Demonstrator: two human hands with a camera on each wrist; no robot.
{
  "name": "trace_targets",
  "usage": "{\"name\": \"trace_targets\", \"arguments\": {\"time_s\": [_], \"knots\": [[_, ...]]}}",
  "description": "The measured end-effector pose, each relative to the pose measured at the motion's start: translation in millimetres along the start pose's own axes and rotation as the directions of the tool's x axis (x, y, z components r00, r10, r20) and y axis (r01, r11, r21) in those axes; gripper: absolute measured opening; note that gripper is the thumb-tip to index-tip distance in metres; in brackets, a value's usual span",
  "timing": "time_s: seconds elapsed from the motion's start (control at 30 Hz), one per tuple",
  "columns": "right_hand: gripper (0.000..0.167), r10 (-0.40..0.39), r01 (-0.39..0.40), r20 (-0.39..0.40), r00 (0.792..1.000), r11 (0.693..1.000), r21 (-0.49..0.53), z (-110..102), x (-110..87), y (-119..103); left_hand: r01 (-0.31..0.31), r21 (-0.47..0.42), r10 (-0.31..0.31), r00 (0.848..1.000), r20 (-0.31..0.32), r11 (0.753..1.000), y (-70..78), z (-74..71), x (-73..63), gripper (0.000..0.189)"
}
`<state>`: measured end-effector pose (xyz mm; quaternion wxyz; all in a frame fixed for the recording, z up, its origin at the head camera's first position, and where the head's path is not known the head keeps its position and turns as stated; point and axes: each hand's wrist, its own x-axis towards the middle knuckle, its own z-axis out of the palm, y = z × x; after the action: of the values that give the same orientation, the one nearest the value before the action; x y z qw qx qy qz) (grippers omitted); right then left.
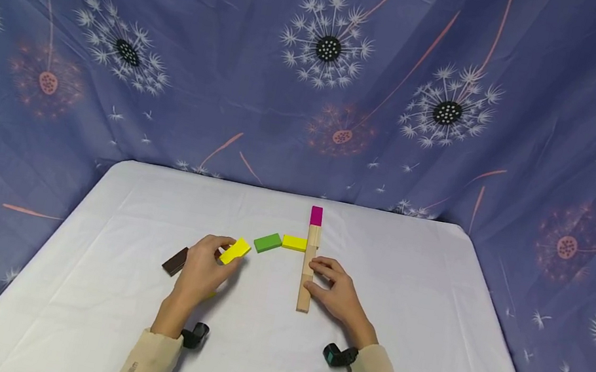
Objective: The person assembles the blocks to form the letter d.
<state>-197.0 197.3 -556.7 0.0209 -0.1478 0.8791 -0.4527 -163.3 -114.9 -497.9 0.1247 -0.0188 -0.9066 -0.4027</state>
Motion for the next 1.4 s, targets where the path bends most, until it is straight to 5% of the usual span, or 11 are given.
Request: {"name": "trace_targets", "arguments": {"time_s": [0.5,1.4], "knots": [[0.046,-0.004,0.004,0.003,1.000,1.000,-0.003,-1,-0.2,-2,0.101,0.047,-0.104,0.993,0.057,0.994,-5.6,22.6,20.5,0.040],[0.046,0.005,-0.005,0.002,1.000,1.000,-0.003,-2,-0.4,-3,0.160,0.071,-0.166,0.981,0.099,0.985,-6.1,39.8,21.9,0.036]]}}
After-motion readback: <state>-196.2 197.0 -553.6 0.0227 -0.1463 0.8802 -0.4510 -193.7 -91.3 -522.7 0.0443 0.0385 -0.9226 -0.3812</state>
